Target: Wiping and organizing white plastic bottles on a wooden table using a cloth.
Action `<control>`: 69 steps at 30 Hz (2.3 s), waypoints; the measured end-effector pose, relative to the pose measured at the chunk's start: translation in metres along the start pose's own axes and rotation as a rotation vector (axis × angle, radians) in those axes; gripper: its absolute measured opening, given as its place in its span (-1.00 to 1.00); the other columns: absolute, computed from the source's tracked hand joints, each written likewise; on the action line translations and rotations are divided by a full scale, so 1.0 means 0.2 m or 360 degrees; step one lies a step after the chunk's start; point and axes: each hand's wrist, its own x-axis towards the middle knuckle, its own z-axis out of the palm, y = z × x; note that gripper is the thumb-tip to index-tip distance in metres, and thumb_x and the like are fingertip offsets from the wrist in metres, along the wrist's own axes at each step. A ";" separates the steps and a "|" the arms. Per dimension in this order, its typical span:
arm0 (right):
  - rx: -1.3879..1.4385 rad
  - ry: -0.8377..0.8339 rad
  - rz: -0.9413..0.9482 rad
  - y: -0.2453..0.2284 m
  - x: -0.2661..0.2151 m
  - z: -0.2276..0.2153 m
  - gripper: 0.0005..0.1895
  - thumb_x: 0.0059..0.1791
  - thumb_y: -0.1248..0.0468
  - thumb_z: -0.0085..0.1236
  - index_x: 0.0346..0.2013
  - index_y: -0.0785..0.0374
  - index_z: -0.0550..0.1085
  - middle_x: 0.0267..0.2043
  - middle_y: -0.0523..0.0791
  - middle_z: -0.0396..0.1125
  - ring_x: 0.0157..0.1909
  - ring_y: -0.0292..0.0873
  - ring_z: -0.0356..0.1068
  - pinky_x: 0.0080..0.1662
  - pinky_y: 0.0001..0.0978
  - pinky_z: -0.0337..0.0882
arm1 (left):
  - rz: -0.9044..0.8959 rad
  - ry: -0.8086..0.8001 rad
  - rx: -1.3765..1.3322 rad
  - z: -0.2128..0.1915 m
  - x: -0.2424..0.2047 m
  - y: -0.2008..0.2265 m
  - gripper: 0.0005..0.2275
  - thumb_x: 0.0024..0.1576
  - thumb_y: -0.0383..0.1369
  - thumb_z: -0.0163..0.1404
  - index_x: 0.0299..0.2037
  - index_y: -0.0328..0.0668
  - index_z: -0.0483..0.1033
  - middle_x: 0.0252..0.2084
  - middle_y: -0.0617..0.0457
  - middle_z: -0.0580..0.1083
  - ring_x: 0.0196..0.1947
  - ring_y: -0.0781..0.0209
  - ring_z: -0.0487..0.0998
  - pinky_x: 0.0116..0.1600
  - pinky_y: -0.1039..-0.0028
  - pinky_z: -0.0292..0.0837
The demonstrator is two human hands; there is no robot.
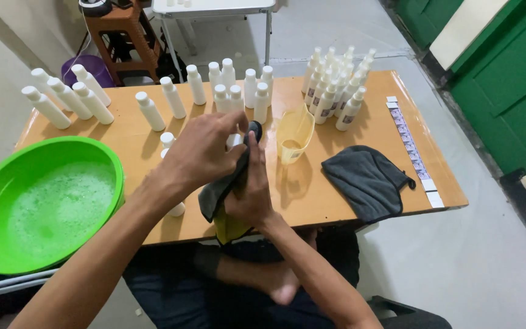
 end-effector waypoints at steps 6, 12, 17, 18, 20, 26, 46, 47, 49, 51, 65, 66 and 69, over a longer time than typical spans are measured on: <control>0.0329 -0.0077 0.0241 -0.07 0.06 -0.08 -0.30 -0.16 0.55 0.00 0.32 0.41 0.35 0.16 0.18 0.41 0.16 0.27 0.45 0.22 -0.02 0.40 | -0.0060 -0.0013 -0.0212 0.03 -0.07 -0.05 -0.64 0.01 -0.38 0.21 0.02 -0.07 0.43 -0.33 -0.08 0.58 -0.41 -0.09 0.68 -0.19 0.08 0.54; 0.0387 0.0028 0.0476 -0.10 0.14 -0.14 -0.36 -0.17 0.56 0.03 0.23 0.30 0.45 0.00 0.09 0.50 -0.01 0.00 0.53 0.08 -0.10 0.50 | 0.0114 0.0445 -0.0259 -0.01 -0.25 0.15 -0.35 0.06 -0.39 0.21 0.36 -0.37 0.21 0.14 -0.44 0.37 -0.02 -0.39 0.58 0.00 -0.03 0.58; 0.0567 0.0037 0.0680 -0.08 0.16 -0.18 -0.46 -0.13 0.60 0.06 0.15 0.31 0.49 -0.07 0.07 0.49 -0.02 -0.06 0.50 0.09 -0.13 0.52 | -0.0145 0.0516 0.0045 0.15 -0.42 0.21 -0.32 0.02 -0.18 0.28 0.33 -0.28 0.31 0.08 -0.23 0.36 -0.09 -0.23 0.59 -0.12 -0.02 0.59; 0.0589 0.0023 0.0710 -0.09 0.16 -0.19 -0.49 -0.11 0.58 0.07 0.14 0.31 0.50 -0.07 0.05 0.49 -0.01 -0.11 0.49 0.10 -0.16 0.52 | -0.0284 0.0513 0.0040 0.19 -0.44 0.20 -0.35 0.02 -0.12 0.27 0.30 -0.16 0.35 0.06 -0.06 0.38 -0.14 -0.09 0.62 -0.22 0.02 0.59; 0.0644 0.0018 0.0717 -0.08 0.15 -0.19 -0.53 -0.10 0.57 0.14 0.11 0.32 0.51 -0.06 0.04 0.50 0.01 -0.13 0.48 0.10 -0.17 0.52 | -0.0329 0.0438 0.0055 0.24 -0.45 0.14 -0.34 -0.06 -0.15 0.30 0.28 -0.07 0.37 0.07 0.02 0.39 -0.14 -0.04 0.63 -0.23 0.04 0.60; 0.0749 -0.0028 0.0749 -0.10 0.14 -0.24 -0.54 -0.12 0.57 0.26 0.07 0.35 0.52 -0.02 0.05 0.50 0.08 -0.12 0.46 0.15 -0.16 0.49 | -0.0356 0.0485 0.0276 0.26 -0.48 0.08 -0.80 0.09 -0.22 0.14 -0.09 0.21 0.56 -0.14 0.32 0.47 -0.32 0.22 0.65 -0.34 0.31 0.57; 0.0925 -0.0300 0.0940 -0.26 0.14 -0.52 -0.57 -0.05 0.54 0.16 0.12 0.36 0.43 0.17 -0.03 0.40 0.14 -0.15 0.41 0.21 -0.38 0.39 | -0.0423 0.1254 -0.1150 0.68 -0.51 0.44 -0.56 0.15 -0.50 0.04 0.22 -0.34 0.17 0.24 -0.17 0.31 0.18 0.04 0.48 0.24 0.31 0.46; 0.0940 -0.0275 0.0944 -0.26 0.15 -0.51 -0.56 -0.05 0.56 0.13 0.13 0.35 0.42 0.11 -0.05 0.42 0.08 -0.19 0.42 0.16 -0.40 0.40 | -0.0424 0.1190 -0.0992 0.72 -0.52 0.45 -0.53 0.11 -0.50 0.05 0.23 -0.37 0.20 0.20 -0.21 0.34 0.14 -0.04 0.48 0.23 0.26 0.43; 0.0950 -0.0246 0.0946 -0.28 0.17 -0.51 -0.55 -0.04 0.57 0.10 0.14 0.33 0.41 0.05 -0.07 0.44 0.02 -0.22 0.42 0.12 -0.43 0.40 | -0.0418 0.1121 -0.0837 0.80 -0.55 0.45 -0.51 0.08 -0.50 0.07 0.23 -0.39 0.22 0.15 -0.25 0.36 0.09 -0.12 0.47 0.22 0.21 0.39; 0.1011 -0.0258 0.0930 -0.30 0.18 -0.50 -0.59 0.02 0.54 0.08 0.16 0.29 0.38 0.09 -0.07 0.41 0.07 -0.20 0.41 0.18 -0.38 0.40 | -0.0674 0.0897 -0.0845 0.86 -0.57 0.40 -0.41 0.05 -0.47 0.12 0.33 -0.27 0.20 0.13 -0.25 0.49 0.01 -0.19 0.63 -0.01 0.20 0.58; 0.0808 -0.0567 0.0814 -0.26 -0.03 -0.44 -0.38 -0.06 0.52 0.18 0.26 0.26 0.23 0.16 -0.04 0.30 0.14 -0.07 0.40 0.19 -0.28 0.45 | -0.1005 0.0412 -0.1444 0.90 -0.69 0.25 -0.49 0.06 -0.55 -0.10 0.29 -0.20 0.24 -0.03 -0.16 0.60 -0.17 0.00 0.69 -0.15 0.28 0.57; 0.0667 -0.0599 0.0751 -0.24 -0.06 -0.44 -0.33 -0.10 0.53 0.18 0.27 0.26 0.21 0.19 -0.03 0.28 0.18 -0.04 0.38 0.22 -0.25 0.41 | -0.1073 0.0340 -0.1419 0.90 -0.71 0.25 -0.52 0.06 -0.52 -0.06 0.26 -0.22 0.27 -0.05 -0.15 0.60 -0.19 0.03 0.68 -0.15 0.30 0.57; 0.0969 -0.0221 0.0799 -0.23 -0.13 -0.41 -0.37 -0.18 0.57 0.36 0.17 0.40 0.40 -0.01 0.00 0.40 0.05 -0.27 0.19 0.20 -0.24 0.32 | -0.1221 0.0186 -0.1356 0.91 -0.70 0.20 -0.58 0.06 -0.42 0.03 0.17 -0.26 0.37 -0.14 -0.10 0.62 -0.24 0.13 0.66 -0.16 0.37 0.57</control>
